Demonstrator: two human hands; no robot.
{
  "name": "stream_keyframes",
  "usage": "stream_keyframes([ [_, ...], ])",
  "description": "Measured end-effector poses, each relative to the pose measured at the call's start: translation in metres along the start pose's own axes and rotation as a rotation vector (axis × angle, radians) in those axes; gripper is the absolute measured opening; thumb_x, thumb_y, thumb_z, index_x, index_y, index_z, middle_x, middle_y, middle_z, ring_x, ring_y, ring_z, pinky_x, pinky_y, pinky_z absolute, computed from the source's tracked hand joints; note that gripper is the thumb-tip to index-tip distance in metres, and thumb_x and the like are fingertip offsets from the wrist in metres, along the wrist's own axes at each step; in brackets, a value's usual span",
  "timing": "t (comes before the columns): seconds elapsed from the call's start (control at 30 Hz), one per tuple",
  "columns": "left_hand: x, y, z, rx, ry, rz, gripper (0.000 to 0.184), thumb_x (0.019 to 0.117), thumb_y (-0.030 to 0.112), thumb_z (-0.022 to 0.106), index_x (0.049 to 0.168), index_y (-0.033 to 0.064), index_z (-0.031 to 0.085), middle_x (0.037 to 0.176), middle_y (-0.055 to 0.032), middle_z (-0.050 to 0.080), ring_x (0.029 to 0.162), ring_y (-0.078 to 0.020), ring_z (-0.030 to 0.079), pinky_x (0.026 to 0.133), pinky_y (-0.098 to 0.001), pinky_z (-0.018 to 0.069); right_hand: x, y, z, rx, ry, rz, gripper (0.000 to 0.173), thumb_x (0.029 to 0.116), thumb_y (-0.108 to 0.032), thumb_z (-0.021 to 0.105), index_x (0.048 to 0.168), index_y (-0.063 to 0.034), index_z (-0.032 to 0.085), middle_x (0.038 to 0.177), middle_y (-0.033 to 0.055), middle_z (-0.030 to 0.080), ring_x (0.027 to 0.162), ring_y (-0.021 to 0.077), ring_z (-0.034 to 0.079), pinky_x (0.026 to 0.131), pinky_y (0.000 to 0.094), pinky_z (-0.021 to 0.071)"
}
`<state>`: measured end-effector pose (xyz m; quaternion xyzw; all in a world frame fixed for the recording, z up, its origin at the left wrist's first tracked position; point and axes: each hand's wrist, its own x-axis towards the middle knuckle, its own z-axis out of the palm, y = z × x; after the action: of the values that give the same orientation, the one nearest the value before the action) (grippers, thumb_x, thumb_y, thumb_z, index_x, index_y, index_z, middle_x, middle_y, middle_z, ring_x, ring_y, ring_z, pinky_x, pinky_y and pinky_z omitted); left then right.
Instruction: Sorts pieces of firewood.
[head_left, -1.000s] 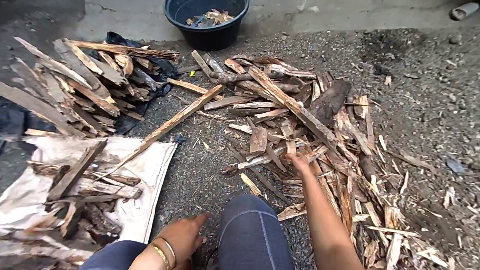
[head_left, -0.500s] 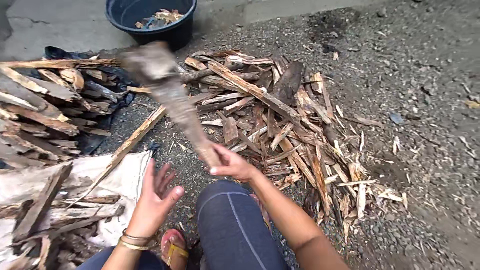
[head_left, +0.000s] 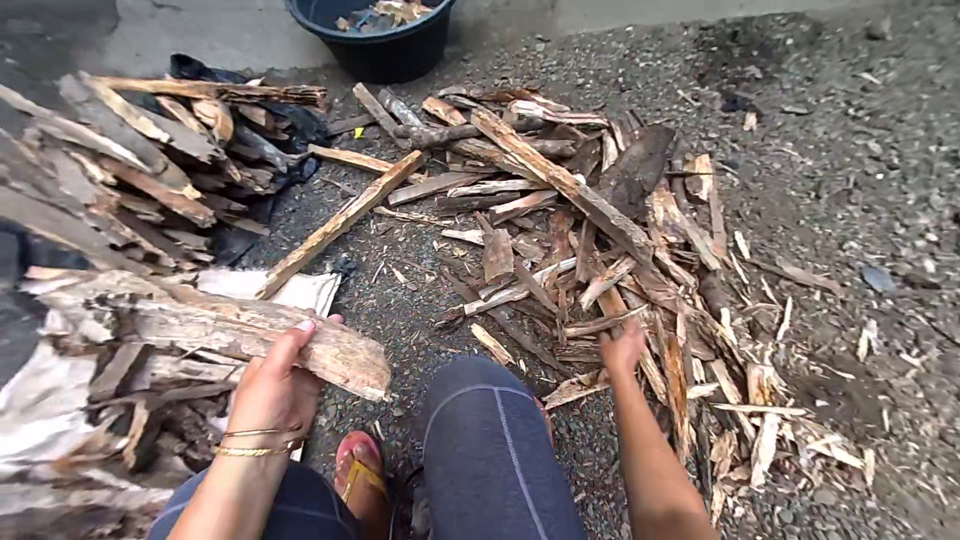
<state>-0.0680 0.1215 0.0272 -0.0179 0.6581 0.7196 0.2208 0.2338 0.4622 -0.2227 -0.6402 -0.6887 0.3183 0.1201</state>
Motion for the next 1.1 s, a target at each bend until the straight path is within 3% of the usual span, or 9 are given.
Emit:
stream_keyframes([
  [0.13, 0.003, -0.001, -0.002, 0.021, -0.019, -0.025, 0.029, 0.1050, 0.015, 0.050, 0.131, 0.0042, 0.053, 0.111, -0.0115, 0.074, 0.096, -0.0226, 0.075, 0.082, -0.0397, 0.0639, 0.022, 0.054, -0.024, -0.279, -0.191, 0.205, 0.088, 0.0945, -0.012, 0.068, 0.163, 0.0036, 0.014, 0.166, 0.0310, 0.021, 0.153, 0.0449, 0.030, 0.122, 0.0575, 0.0302],
  [0.33, 0.001, 0.002, 0.001, 0.018, 0.004, -0.057, 0.026, 0.1071, 0.017, 0.046, 0.129, 0.0057, 0.055, 0.110, -0.0104, 0.075, 0.095, -0.0212, 0.075, 0.081, -0.0389, 0.0637, 0.027, 0.023, -0.020, -0.473, -0.311, 0.318, 0.089, 0.0906, -0.019, 0.071, 0.164, -0.0046, 0.021, 0.160, 0.0333, 0.032, 0.147, 0.0487, 0.036, 0.114, 0.0629, 0.0384],
  [0.43, -0.001, 0.005, 0.005, -0.006, 0.009, -0.059, 0.024, 0.1071, 0.015, 0.046, 0.127, 0.0060, 0.055, 0.108, -0.0107, 0.075, 0.094, -0.0215, 0.076, 0.080, -0.0387, 0.0640, 0.010, 0.012, -0.015, -0.400, -0.292, 0.302, 0.084, 0.0952, -0.036, 0.069, 0.161, -0.0018, 0.029, 0.151, 0.0332, 0.047, 0.144, 0.0502, 0.040, 0.114, 0.0658, 0.0371],
  [0.57, -0.003, 0.005, 0.007, -0.011, 0.013, -0.078, 0.023, 0.1067, 0.015, 0.047, 0.126, 0.0054, 0.055, 0.110, -0.0117, 0.075, 0.093, -0.0212, 0.075, 0.078, -0.0378, 0.0636, -0.006, 0.011, -0.004, -0.383, -0.250, 0.270, 0.072, 0.0939, -0.043, 0.071, 0.150, -0.0033, 0.051, 0.152, 0.0317, 0.045, 0.145, 0.0484, 0.038, 0.116, 0.0650, 0.0323],
  [0.77, -0.014, 0.017, -0.003, -0.066, 0.038, -0.098, 0.024, 0.1069, 0.015, 0.048, 0.126, 0.0022, 0.054, 0.107, -0.0141, 0.075, 0.088, -0.0219, 0.075, 0.074, -0.0370, 0.0633, -0.027, 0.015, -0.027, -0.294, -0.278, 0.239, 0.066, 0.1042, -0.035, 0.059, 0.157, -0.0017, 0.036, 0.140, 0.0315, 0.058, 0.130, 0.0459, 0.059, 0.108, 0.0609, 0.0460],
  [0.83, -0.016, 0.023, -0.014, -0.097, 0.041, -0.098, 0.025, 0.1078, 0.017, 0.046, 0.127, 0.0030, 0.054, 0.110, -0.0139, 0.074, 0.091, -0.0221, 0.075, 0.077, -0.0375, 0.0627, -0.041, 0.008, -0.049, -0.246, -0.274, 0.204, 0.058, 0.1082, -0.038, 0.050, 0.152, -0.0011, 0.043, 0.135, 0.0309, 0.062, 0.126, 0.0446, 0.062, 0.106, 0.0606, 0.0477],
  [0.9, -0.017, 0.028, -0.026, -0.130, 0.059, -0.095, 0.025, 0.1077, 0.019, 0.046, 0.125, 0.0051, 0.056, 0.110, -0.0118, 0.073, 0.091, -0.0213, 0.074, 0.078, -0.0376, 0.0616, -0.055, 0.007, -0.074, 0.063, -0.255, 0.183, 0.045, 0.1110, -0.030, 0.043, 0.136, 0.0049, 0.057, 0.112, 0.0256, 0.069, 0.097, 0.0331, 0.070, 0.087, 0.0502, 0.0568],
  [0.97, -0.018, 0.035, -0.035, -0.179, 0.073, -0.093, 0.023, 0.1076, 0.021, 0.046, 0.121, 0.0063, 0.057, 0.107, -0.0108, 0.073, 0.089, -0.0203, 0.073, 0.076, -0.0366, 0.0611, -0.086, 0.002, -0.103, 0.420, -0.320, 0.245, 0.044, 0.1140, -0.028, 0.031, 0.132, 0.0065, 0.052, 0.093, 0.0153, 0.068, 0.074, 0.0195, 0.068, 0.068, 0.0362, 0.0584],
  [1.1, -0.030, 0.053, -0.047, -0.307, 0.060, -0.097, 0.025, 0.1082, 0.023, 0.044, 0.123, 0.0064, 0.055, 0.109, -0.0125, 0.073, 0.088, -0.0216, 0.073, 0.074, -0.0375, 0.0602, -0.154, 0.011, -0.142, 0.735, -0.429, 0.367, 0.047, 0.1135, -0.042, 0.024, 0.127, -0.0066, 0.052, 0.079, 0.0047, 0.069, 0.063, 0.0113, 0.065, 0.055, 0.0263, 0.0548],
])
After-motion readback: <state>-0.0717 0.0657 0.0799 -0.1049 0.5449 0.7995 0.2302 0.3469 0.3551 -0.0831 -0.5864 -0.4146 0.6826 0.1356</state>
